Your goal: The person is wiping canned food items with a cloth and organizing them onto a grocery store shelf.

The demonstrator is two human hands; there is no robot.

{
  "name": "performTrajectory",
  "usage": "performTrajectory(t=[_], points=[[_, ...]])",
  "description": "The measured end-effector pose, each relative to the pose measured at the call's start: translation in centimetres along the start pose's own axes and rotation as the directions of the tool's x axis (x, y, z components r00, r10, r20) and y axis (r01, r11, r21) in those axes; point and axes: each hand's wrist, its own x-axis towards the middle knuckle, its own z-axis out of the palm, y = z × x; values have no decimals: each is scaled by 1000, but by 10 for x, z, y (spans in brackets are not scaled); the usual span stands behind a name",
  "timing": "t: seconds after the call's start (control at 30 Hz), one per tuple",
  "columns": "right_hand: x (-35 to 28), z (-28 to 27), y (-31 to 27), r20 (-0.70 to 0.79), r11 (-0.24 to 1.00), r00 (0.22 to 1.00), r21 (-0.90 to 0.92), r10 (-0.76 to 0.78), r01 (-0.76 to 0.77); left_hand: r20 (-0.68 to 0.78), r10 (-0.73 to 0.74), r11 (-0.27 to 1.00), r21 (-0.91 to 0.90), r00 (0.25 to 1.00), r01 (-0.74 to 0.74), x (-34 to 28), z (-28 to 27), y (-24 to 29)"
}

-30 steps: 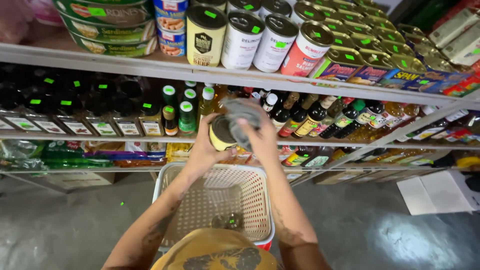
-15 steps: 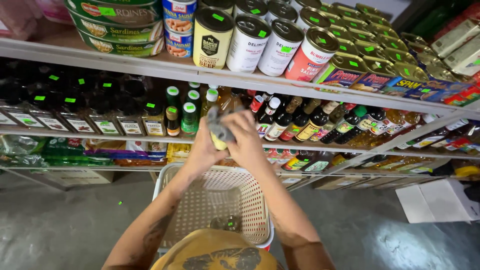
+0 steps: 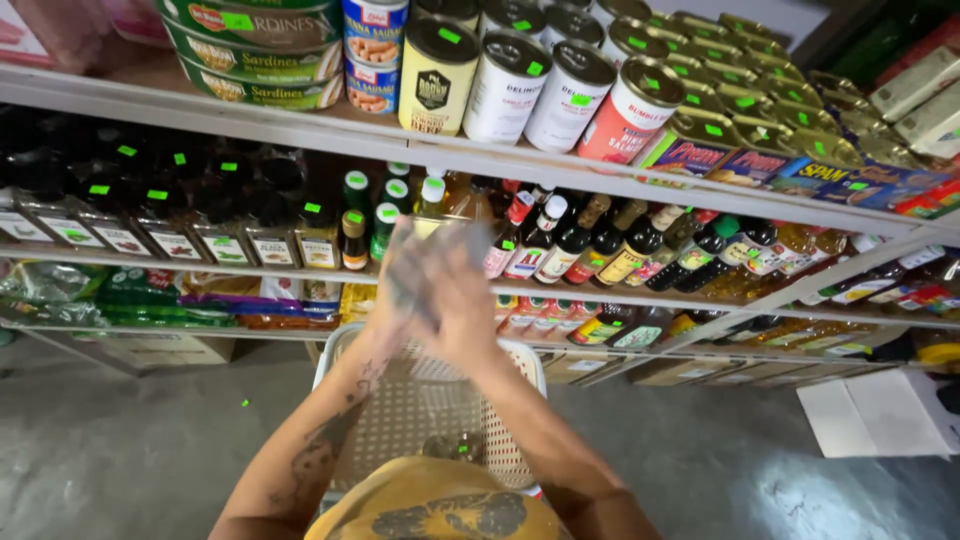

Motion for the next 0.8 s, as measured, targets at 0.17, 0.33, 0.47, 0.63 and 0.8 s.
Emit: performTrajectory(t=[0.17, 0.33, 0.47, 0.63, 0.8], points=[[21, -6, 11, -13, 994, 994, 10, -105, 105, 37, 35, 999, 8, 999, -36, 3, -6, -7], [53, -40, 24, 205, 699, 829, 454, 521, -552, 76, -18, 924, 383, 997, -13, -6, -5, 3], [68, -42, 48, 516, 657, 691, 289, 506, -696, 386, 112, 852, 437, 916, -288, 31, -47, -42], [71, -53, 2, 396, 886, 858, 190, 326, -424, 235, 73, 891, 421, 969, -169, 18, -32, -26], [34, -24, -19, 191, 984, 966, 13, -176, 177, 95, 80, 993, 76, 992, -87, 4, -6, 6]])
